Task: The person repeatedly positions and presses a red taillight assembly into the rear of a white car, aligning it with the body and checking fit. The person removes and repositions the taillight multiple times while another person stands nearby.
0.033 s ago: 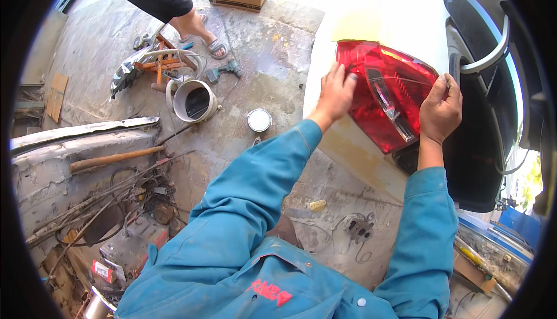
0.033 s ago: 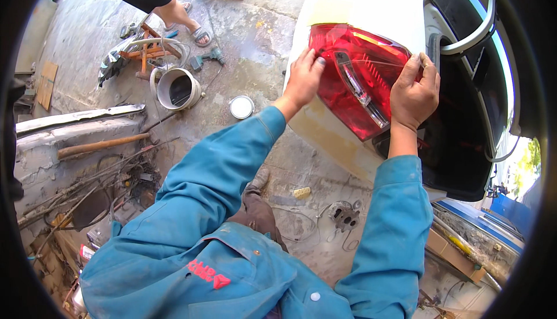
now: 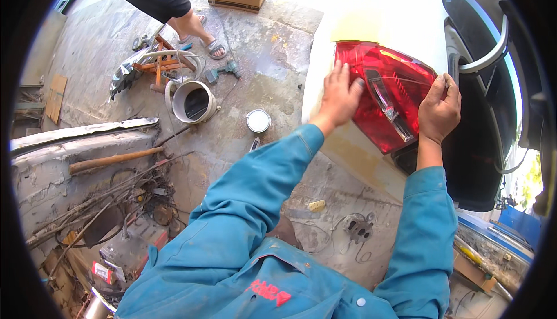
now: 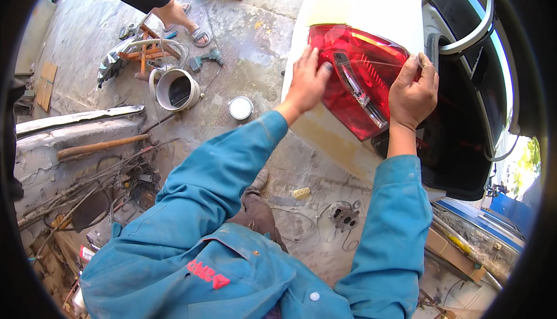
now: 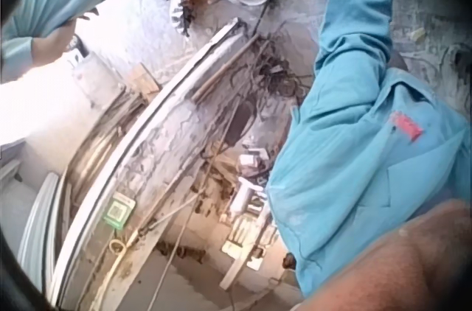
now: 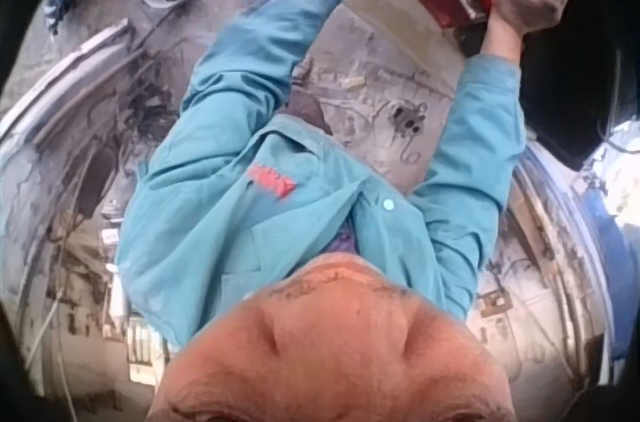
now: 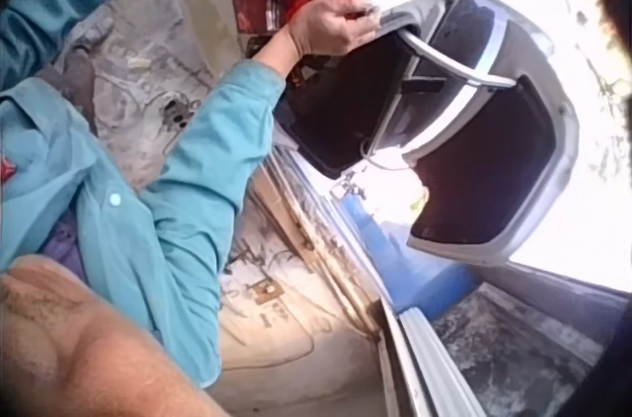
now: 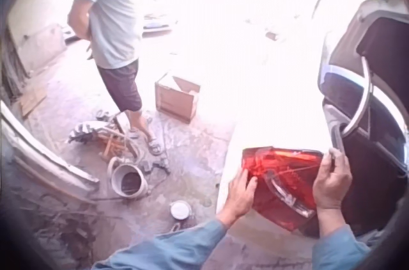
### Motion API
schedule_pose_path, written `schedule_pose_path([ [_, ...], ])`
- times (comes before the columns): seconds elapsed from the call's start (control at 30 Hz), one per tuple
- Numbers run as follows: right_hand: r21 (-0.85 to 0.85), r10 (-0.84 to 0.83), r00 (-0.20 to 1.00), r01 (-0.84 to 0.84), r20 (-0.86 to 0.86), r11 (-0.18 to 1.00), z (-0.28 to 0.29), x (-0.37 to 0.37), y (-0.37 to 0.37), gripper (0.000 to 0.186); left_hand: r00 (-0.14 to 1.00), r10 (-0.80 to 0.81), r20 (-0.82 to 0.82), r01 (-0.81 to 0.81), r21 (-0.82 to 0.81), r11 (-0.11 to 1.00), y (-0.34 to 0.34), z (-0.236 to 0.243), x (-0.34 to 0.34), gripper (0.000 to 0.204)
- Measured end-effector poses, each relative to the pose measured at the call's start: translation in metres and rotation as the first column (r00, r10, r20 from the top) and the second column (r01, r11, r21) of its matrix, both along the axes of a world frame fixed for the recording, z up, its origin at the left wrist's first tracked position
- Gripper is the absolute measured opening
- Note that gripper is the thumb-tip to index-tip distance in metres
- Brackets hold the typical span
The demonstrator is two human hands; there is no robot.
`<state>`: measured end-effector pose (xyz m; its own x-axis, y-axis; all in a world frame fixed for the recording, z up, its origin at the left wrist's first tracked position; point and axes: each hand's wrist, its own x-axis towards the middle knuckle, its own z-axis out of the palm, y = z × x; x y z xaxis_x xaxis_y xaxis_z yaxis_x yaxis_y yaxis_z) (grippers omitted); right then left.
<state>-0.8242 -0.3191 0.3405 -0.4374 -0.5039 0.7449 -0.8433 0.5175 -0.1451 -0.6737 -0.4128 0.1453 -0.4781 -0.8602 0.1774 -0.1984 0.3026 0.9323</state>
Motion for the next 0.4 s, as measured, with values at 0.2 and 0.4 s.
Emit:
schedule_pose_path([
  [0.2,0.068,0.014,1.0,-0.016,0.024,0.998,0.005,-0.012,0.009,0.037,0.955,-0.174,-0.241,0.081,-0.352,0.933,0.037,0.108,-0.022,0.068],
  [0.4,0.083,0.069,0.985,-0.083,0.155,0.993,0.005,-0.012,0.006,0.041,0.963,0.024,-0.267,-0.124,-0.363,0.924,0.03,0.104,-0.056,0.061],
])
